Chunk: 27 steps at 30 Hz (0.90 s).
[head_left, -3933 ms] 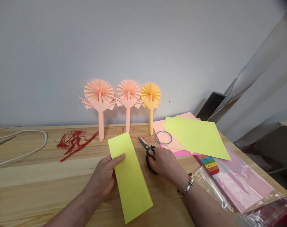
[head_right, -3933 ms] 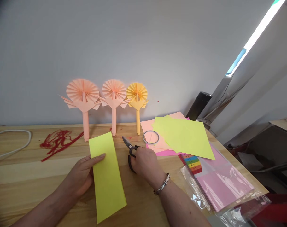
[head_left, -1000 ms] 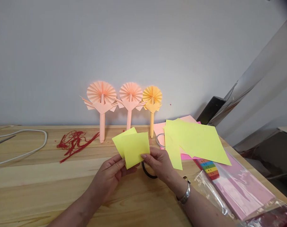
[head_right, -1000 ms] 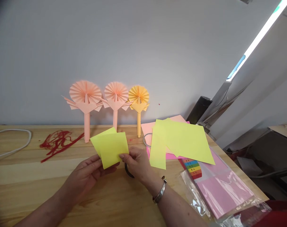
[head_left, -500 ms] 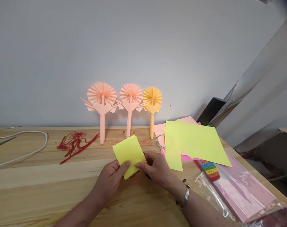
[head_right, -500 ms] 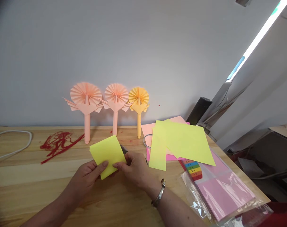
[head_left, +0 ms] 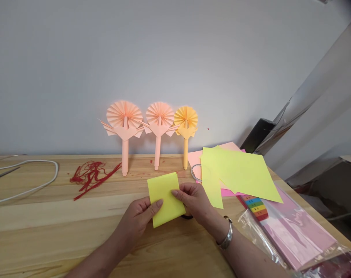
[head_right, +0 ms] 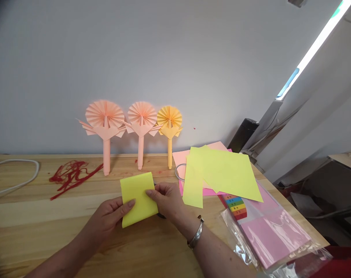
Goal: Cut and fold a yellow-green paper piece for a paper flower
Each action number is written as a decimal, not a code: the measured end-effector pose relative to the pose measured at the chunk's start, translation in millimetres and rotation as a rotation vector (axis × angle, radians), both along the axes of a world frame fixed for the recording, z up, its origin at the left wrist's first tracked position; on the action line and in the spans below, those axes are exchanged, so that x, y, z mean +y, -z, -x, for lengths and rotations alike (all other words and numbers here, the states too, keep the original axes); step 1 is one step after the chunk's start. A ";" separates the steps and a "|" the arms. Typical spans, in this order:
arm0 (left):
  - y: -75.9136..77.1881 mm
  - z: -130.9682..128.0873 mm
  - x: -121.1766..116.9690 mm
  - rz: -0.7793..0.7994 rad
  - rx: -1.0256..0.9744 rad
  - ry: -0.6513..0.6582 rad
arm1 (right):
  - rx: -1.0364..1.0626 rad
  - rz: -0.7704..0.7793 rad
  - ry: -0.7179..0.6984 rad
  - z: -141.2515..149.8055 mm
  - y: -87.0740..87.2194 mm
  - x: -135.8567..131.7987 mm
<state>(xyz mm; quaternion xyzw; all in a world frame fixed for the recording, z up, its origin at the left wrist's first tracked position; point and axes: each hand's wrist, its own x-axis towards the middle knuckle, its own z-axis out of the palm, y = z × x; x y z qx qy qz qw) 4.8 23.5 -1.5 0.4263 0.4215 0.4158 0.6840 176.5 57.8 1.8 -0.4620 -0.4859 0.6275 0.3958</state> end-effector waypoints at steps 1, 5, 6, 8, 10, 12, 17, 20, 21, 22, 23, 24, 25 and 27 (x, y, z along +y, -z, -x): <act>0.0 0.5 0.3 0.003 -0.009 -0.016 | -0.010 0.007 -0.001 -0.1 -1.3 -0.5; 0.2 2.1 2.2 0.025 -0.014 -0.086 | -0.046 0.018 -0.009 -0.3 -4.6 -2.0; 0.5 2.4 2.5 0.024 -0.011 -0.096 | -0.051 0.019 -0.008 -0.2 -4.9 -2.1; 1.2 2.9 2.7 0.023 -0.006 -0.105 | -0.058 0.022 -0.008 0.3 -5.3 -2.2; 1.7 3.2 2.7 0.025 -0.004 -0.105 | -0.061 0.019 -0.006 0.6 -5.3 -2.0; 1.3 3.2 2.6 0.027 -0.005 -0.103 | -0.057 0.009 -0.010 0.4 -4.8 -1.9; -0.9 2.9 2.1 0.026 -0.007 -0.103 | -0.039 0.008 -0.021 -0.7 -2.3 -1.5; -0.5 3.1 1.9 0.031 -0.011 -0.110 | -0.029 0.011 -0.021 -0.9 -1.0 -1.7; 0.0 3.2 1.8 0.030 -0.015 -0.109 | -0.028 0.011 -0.018 -0.9 -0.8 -1.9; 0.5 3.3 1.5 0.029 -0.022 -0.104 | -0.024 0.010 -0.017 -0.8 -0.8 -2.3; 1.0 3.3 1.2 0.030 -0.031 -0.096 | -0.011 0.006 -0.022 -0.7 -0.9 -2.7; 1.4 3.3 0.8 0.034 -0.040 -0.085 | 0.013 -0.003 -0.031 -0.6 -1.2 -3.1; 1.5 3.2 0.4 0.040 -0.045 -0.070 | 0.047 -0.013 -0.044 -0.5 -1.6 -3.5; 1.2 2.9 -0.1 0.045 -0.040 -0.043 | 0.101 -0.023 -0.063 -0.4 -2.3 -4.0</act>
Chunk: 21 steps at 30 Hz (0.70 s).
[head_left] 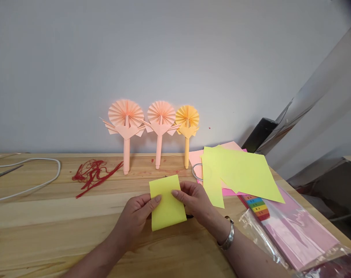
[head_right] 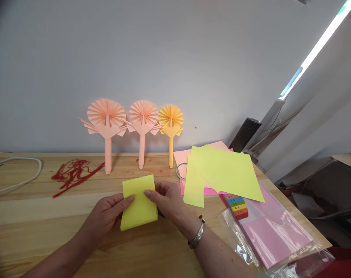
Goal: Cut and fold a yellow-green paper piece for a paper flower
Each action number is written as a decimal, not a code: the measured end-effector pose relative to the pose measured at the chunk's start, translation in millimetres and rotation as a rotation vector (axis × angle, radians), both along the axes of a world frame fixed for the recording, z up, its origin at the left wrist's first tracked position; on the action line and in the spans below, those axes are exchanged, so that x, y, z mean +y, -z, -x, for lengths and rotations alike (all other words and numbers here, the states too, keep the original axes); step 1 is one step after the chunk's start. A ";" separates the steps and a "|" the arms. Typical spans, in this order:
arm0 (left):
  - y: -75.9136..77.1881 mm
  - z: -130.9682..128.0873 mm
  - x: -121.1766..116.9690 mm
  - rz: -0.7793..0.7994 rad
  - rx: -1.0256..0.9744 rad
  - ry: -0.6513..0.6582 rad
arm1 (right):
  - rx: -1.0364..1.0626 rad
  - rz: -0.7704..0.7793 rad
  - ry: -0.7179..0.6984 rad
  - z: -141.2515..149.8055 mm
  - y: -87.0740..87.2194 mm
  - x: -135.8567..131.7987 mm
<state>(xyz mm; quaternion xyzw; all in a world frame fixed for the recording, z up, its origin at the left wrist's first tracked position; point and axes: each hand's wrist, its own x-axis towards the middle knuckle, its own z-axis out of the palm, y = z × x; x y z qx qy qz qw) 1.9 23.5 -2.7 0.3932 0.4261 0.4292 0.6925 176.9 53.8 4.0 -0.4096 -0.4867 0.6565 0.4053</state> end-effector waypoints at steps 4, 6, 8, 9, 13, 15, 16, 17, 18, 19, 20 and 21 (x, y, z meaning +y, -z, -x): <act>-2.3 -0.8 0.0 -0.037 0.070 0.014 | -0.050 0.038 0.026 -0.6 0.3 0.4; -3.6 -1.1 -0.1 -0.047 0.093 0.015 | -0.062 0.052 0.033 -0.8 0.9 0.8; -4.7 -1.2 -0.7 -0.048 0.103 0.015 | -0.057 0.059 0.033 -0.6 1.1 0.9; -5.2 -1.2 -1.1 -0.047 0.106 0.015 | -0.055 0.062 0.034 -0.5 1.1 0.9; -6.5 -1.3 -2.2 -0.043 0.098 0.011 | -0.053 0.060 0.028 0.1 0.2 0.5; -6.7 -1.5 -2.0 -0.039 0.093 0.014 | -0.052 0.049 0.025 -0.1 -0.5 0.3; -6.7 -1.6 -1.9 -0.037 0.092 0.013 | -0.054 0.044 0.024 -0.3 -0.9 0.2; -6.7 -1.7 -1.9 -0.034 0.092 0.014 | -0.056 0.041 0.025 -0.5 -1.3 0.1; -6.6 -1.7 -1.9 -0.030 0.093 0.014 | -0.060 0.041 0.025 -0.7 -1.6 0.0; -6.5 -1.8 -2.1 -0.028 0.094 0.014 | -0.063 0.041 0.026 -0.9 -1.8 0.0; -6.4 -1.8 -2.3 -0.028 0.095 0.014 | -0.066 0.041 0.024 -1.1 -1.8 0.0; -6.2 -1.7 -2.6 -0.030 0.096 0.014 | -0.069 0.040 0.024 -1.3 -1.7 0.1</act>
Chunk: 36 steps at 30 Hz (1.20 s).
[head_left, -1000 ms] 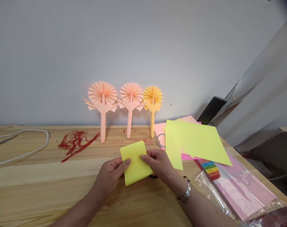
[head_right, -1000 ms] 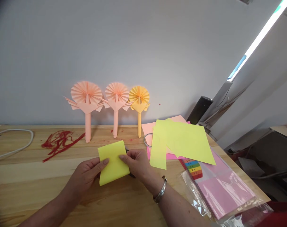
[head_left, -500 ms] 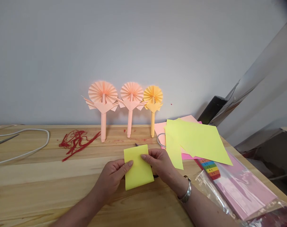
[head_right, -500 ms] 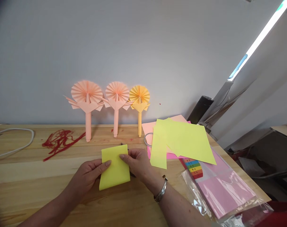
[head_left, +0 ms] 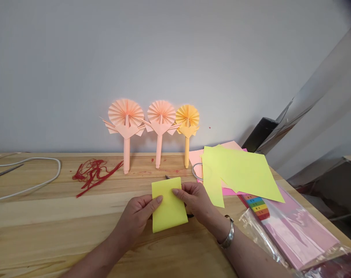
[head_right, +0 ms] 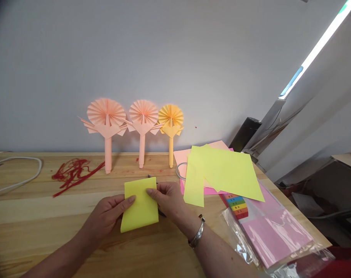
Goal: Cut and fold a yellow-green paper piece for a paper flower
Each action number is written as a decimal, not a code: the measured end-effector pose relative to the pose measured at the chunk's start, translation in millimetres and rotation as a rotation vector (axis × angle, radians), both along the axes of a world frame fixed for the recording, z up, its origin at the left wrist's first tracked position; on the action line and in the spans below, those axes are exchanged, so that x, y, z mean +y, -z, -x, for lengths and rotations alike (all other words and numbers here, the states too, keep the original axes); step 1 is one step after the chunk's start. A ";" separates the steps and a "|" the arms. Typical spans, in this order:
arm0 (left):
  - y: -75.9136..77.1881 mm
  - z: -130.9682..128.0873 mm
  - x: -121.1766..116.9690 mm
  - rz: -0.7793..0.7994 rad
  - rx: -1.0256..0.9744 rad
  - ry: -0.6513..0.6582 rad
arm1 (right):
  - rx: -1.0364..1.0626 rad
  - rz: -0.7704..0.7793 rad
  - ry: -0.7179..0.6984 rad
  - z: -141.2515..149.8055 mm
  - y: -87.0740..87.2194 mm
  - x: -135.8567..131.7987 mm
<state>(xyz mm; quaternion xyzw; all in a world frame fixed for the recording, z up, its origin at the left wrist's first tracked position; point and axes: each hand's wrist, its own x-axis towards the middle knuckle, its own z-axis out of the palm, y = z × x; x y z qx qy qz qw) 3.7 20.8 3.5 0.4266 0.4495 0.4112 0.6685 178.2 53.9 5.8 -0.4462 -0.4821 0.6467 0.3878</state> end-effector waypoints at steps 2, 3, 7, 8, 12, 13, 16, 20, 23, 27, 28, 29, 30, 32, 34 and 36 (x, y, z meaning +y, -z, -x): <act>0.4 0.2 -0.4 -0.005 -0.003 0.001 | 0.004 -0.001 -0.005 -0.2 0.3 0.1; 0.6 0.3 -0.4 -0.005 -0.006 0.000 | 0.007 0.000 -0.007 -0.1 0.3 0.1; 0.6 0.3 0.9 0.005 -0.016 0.002 | 0.016 0.004 -0.004 0.2 -0.4 -0.3; 0.5 0.2 1.2 0.007 -0.017 0.001 | 0.016 0.004 -0.001 0.2 -0.6 -0.4; 0.0 -0.4 1.0 0.008 -0.019 0.006 | 0.013 0.003 0.001 0.1 -0.6 -0.6; -0.2 -0.5 0.8 0.008 -0.020 0.008 | 0.008 -0.002 0.002 0.0 -0.4 -0.6; -1.0 -0.9 0.3 0.014 -0.023 0.004 | -0.011 -0.020 0.005 -0.3 -0.1 -0.5; -1.7 -0.8 0.4 0.012 -0.010 0.004 | -0.015 -0.021 0.008 -0.5 -0.4 -0.9; -2.2 -0.7 0.6 0.003 0.011 -0.005 | -0.030 -0.009 0.017 -0.4 -1.1 -1.4; -2.8 -0.5 0.7 -0.025 0.088 -0.025 | -0.037 0.000 0.021 1.0 -1.9 -1.3; -2.8 -0.3 0.7 -0.025 0.099 -0.026 | -0.042 0.005 0.026 1.5 -1.9 -1.0; -2.7 -0.1 0.8 -0.019 0.097 -0.026 | -0.047 0.003 0.034 1.9 -1.9 -0.5; -2.5 0.2 1.1 -0.006 0.082 -0.025 | -0.048 -0.012 0.053 2.1 -1.6 0.2; -2.4 0.6 2.0 0.026 0.032 -0.049 | -0.040 -0.098 0.098 1.5 -0.3 1.7; -2.9 0.8 3.6 0.052 -0.010 -0.113 | -0.038 -0.244 0.116 -0.5 2.3 3.1; -4.1 0.5 5.6 0.061 -0.027 -0.181 | -0.069 -0.383 0.076 -3.3 5.7 3.9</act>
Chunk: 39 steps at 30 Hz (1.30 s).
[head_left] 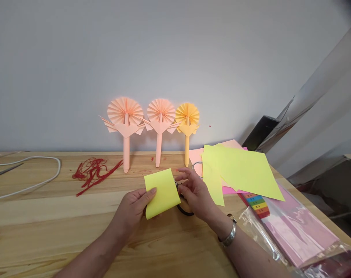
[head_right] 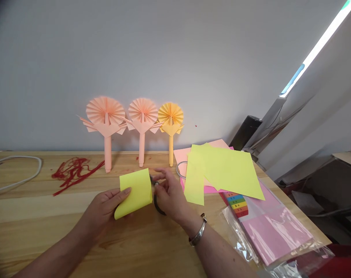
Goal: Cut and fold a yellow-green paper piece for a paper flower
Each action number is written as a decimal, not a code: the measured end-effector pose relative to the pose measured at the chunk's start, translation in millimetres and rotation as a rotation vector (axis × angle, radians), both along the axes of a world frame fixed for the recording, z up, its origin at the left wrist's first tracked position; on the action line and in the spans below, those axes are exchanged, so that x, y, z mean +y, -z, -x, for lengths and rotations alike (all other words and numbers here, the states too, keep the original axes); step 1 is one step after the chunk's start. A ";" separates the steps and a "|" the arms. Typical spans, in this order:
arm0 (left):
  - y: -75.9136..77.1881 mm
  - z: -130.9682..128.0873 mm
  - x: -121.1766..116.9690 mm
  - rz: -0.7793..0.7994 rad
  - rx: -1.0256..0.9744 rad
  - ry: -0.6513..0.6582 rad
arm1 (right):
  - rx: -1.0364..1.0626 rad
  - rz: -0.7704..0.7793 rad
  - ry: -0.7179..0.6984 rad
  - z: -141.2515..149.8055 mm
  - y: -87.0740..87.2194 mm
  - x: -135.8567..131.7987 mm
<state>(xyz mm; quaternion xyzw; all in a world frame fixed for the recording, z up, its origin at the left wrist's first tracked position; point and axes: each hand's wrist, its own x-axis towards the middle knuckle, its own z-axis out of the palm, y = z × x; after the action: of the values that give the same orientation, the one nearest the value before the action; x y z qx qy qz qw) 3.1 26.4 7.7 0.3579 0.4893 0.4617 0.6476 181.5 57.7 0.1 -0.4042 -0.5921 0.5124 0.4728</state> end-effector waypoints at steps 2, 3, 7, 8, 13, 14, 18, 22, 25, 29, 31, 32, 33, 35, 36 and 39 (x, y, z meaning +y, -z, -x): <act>-1.3 -0.4 1.8 0.004 -0.010 -0.032 | -0.053 -0.073 -0.070 -2.0 2.6 0.1; -1.6 -0.5 2.5 0.004 -0.017 -0.037 | -0.066 -0.094 -0.101 -2.4 3.1 0.0; 1.6 1.0 2.2 0.028 -0.017 -0.008 | -0.006 -0.116 -0.157 0.4 -2.6 -1.5; 3.2 1.7 1.6 0.031 -0.011 0.006 | 0.025 -0.107 -0.154 1.6 -5.3 -2.0; 7.8 3.2 -2.1 -0.043 0.041 0.083 | 0.083 0.057 -0.008 5.6 -13.4 -4.7; 7.4 2.9 -2.8 -0.062 0.059 0.091 | 0.071 0.091 0.012 5.8 -13.3 -5.0; 4.8 2.0 -4.9 -0.123 0.087 0.111 | 0.025 0.124 0.039 4.9 -10.3 -5.4; 5.0 3.9 -5.0 -0.141 0.090 0.120 | 0.022 0.124 0.033 3.9 -8.6 -5.5; 5.7 5.2 -4.1 -0.163 0.063 0.076 | 0.017 0.133 0.021 3.9 -9.2 -5.9; 6.7 5.7 -2.6 -0.170 0.043 0.012 | -0.033 0.149 0.035 4.4 -10.3 -6.0; 7.4 5.7 -1.7 -0.173 0.058 0.025 | -0.039 0.157 0.045 4.8 -10.6 -5.8; 7.7 5.6 -1.3 -0.175 0.070 0.035 | -0.035 0.162 0.049 5.1 -10.7 -5.6; 7.9 5.5 -1.0 -0.176 0.082 0.047 | -0.030 0.166 0.055 5.4 -10.7 -5.4; 7.7 5.2 -0.6 -0.186 0.098 0.062 | -0.024 0.171 0.064 6.0 -10.3 -5.1; 7.3 5.1 -0.6 -0.194 0.103 0.064 | -0.018 0.173 0.066 6.2 -9.8 -4.9; 5.3 5.1 -1.6 -0.215 0.123 0.058 | 0.020 0.169 0.075 6.8 -7.8 -4.2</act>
<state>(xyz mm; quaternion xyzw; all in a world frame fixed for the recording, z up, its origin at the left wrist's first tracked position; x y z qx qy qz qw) -1.9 24.8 2.3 0.4668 0.4652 0.4698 0.5873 174.7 53.5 7.9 -0.4594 -0.5265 0.5465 0.4616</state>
